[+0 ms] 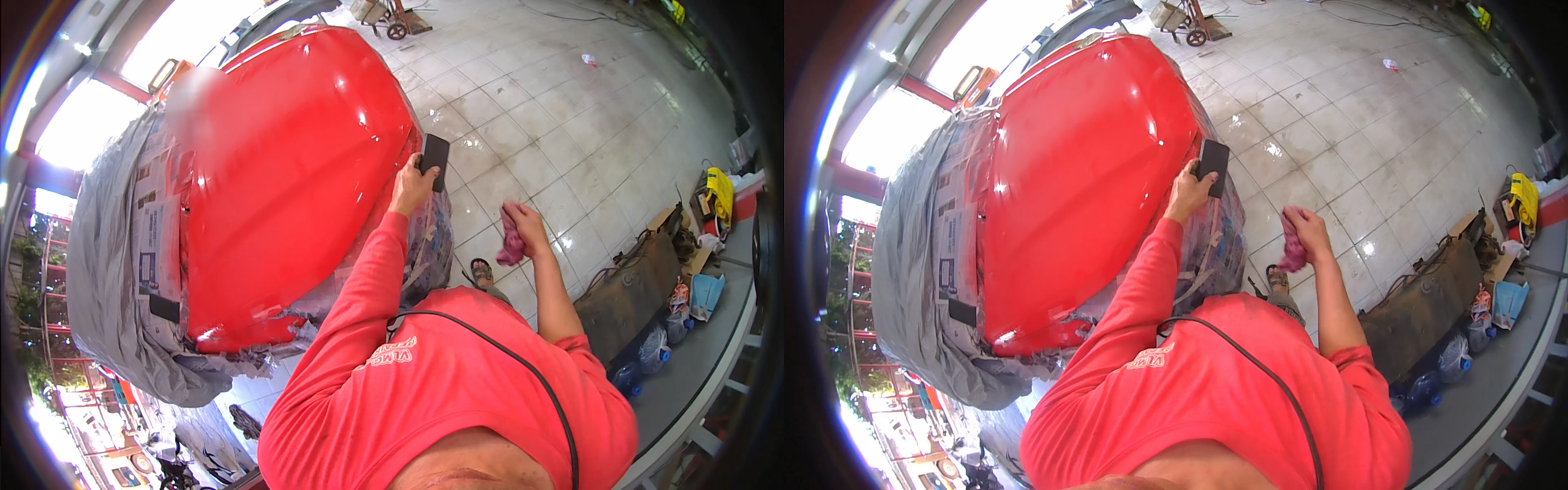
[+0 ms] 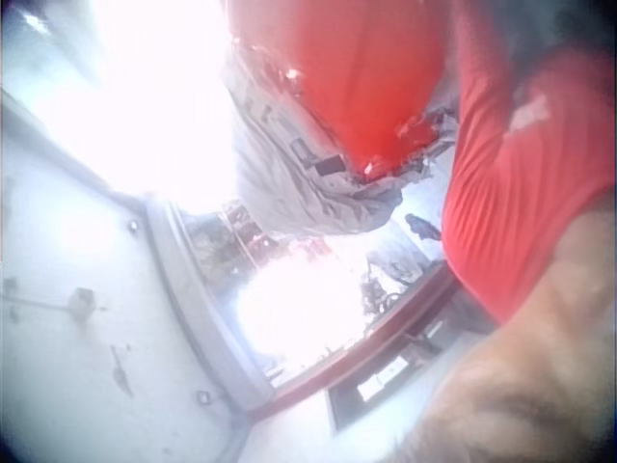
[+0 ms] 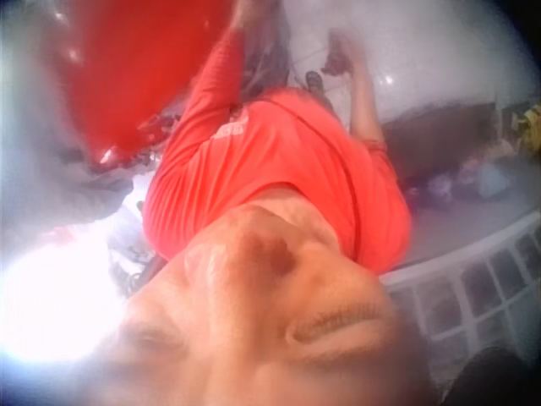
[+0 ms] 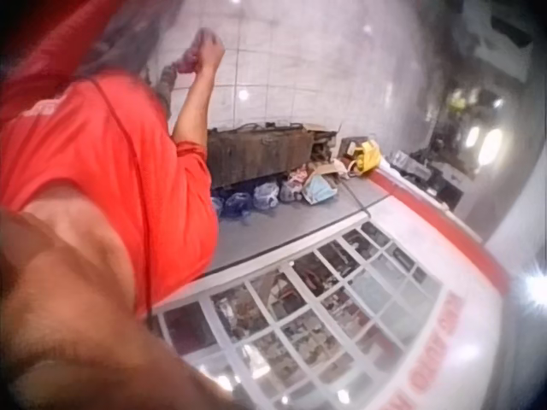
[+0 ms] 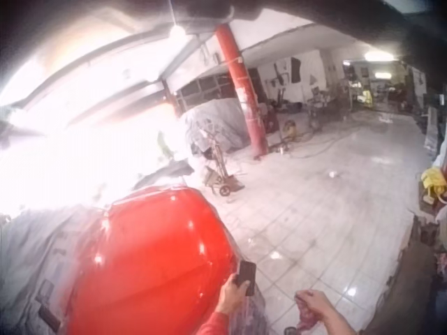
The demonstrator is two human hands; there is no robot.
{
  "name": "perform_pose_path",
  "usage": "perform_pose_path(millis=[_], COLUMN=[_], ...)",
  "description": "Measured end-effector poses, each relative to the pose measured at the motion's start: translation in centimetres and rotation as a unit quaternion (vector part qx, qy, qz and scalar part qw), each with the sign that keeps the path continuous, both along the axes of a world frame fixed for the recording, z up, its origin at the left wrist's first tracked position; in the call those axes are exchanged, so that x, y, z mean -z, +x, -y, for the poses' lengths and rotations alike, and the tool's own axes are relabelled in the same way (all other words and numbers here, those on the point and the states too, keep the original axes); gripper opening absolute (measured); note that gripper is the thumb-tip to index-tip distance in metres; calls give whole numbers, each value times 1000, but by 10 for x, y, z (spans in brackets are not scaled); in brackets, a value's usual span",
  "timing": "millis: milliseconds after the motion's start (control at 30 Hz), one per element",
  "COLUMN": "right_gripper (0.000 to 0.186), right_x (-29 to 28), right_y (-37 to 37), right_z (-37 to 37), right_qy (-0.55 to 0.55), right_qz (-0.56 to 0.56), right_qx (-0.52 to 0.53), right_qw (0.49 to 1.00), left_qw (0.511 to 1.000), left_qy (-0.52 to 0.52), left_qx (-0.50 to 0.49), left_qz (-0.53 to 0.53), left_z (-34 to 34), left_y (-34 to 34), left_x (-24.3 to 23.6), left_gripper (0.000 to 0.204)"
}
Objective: The person sands a red car hood using a sanding block and cloth, wiping the surface repeatedly. They walk to a storage area to select a new sanding sheet, return to the hood, and continue sanding.
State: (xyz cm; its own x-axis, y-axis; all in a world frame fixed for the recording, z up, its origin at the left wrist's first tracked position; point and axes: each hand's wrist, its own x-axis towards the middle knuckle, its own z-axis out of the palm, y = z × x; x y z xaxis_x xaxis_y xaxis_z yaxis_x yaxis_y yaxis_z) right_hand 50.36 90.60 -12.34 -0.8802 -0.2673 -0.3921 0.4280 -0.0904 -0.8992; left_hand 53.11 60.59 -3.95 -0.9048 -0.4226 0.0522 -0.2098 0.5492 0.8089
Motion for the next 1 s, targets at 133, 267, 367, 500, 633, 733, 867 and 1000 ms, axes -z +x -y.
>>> perform_pose_path(millis=[133,267,367,500,633,733,867,1000], right_gripper=[30,38,50,78,69,66,72,76], right_x=[-10,-90,-139,-174,-137,-84,85,211], right_y=[-14,38,95,156,138,104,53,88], right_z=[61,186,245,249,192,106,-53,-263], right_qy=[-223,-312,-354,-155,-47,43,422,581], right_qz=[147,199,203,13,-62,-43,-188,67], right_qx=[-89,-41,-196,-399,-588,-494,-284,-186], right_qw=[960,928,892,904,805,867,840,789], left_qw=[979,984,987,959,967,838,769,753], left_qy=[199,-26,16,152,-99,-410,-505,-373], left_qx=[4,12,-109,-134,-233,-351,-377,-474], left_qz=[38,-177,-118,-196,-18,81,104,264], left_z=[-23,-24,15,147,231,214,217,207], left_y=[63,134,192,288,351,338,310,240], left_x=[-4,-26,-95,-68,-41,-59,-53,-71], left_gripper=[63,72,80,52,57,60,53,49])
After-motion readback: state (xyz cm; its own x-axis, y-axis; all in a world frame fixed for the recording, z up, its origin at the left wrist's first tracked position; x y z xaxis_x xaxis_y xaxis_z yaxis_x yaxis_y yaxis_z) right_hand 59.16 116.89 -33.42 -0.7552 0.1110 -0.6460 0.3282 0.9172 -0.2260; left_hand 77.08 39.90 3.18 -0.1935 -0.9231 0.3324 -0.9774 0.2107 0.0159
